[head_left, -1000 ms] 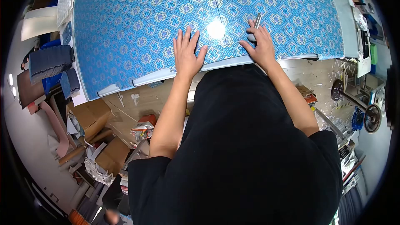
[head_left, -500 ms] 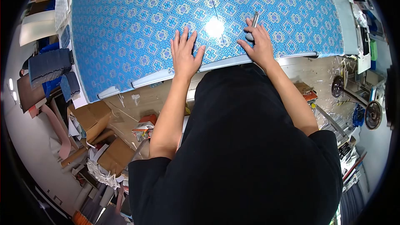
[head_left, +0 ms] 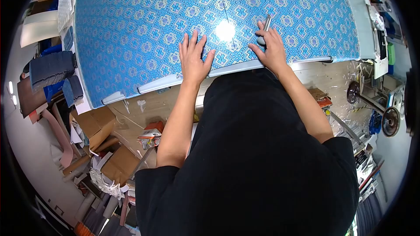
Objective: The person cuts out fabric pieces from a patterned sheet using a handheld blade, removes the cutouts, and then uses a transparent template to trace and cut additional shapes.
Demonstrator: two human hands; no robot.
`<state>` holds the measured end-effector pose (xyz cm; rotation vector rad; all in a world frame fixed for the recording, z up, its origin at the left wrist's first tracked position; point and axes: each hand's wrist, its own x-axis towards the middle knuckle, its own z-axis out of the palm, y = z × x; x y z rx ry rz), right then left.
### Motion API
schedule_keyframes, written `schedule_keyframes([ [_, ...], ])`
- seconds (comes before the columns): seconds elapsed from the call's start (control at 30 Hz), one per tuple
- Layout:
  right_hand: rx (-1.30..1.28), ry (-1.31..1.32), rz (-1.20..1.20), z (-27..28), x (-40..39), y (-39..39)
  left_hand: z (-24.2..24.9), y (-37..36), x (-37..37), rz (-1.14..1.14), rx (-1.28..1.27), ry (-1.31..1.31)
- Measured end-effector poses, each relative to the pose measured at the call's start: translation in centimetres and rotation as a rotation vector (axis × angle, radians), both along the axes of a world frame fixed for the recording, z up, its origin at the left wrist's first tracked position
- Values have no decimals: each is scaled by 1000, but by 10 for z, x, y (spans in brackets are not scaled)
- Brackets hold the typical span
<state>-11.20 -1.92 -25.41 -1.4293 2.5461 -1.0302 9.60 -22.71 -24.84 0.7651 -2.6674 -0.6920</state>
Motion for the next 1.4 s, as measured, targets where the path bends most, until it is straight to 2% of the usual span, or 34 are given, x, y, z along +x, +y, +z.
schedule_keyframes([
  [0.47, 76, -15, -3, 0, 1, 0, -3, -1, 1, -8, -38, 18],
  [0.77, -13, 6, 2, 1, 0, 0, 0, 0, 0, -2, -22, 19],
  [1.4, -17, 33, -26, -1, 1, 1, -8, -2, 2, -52, -60, 21],
])
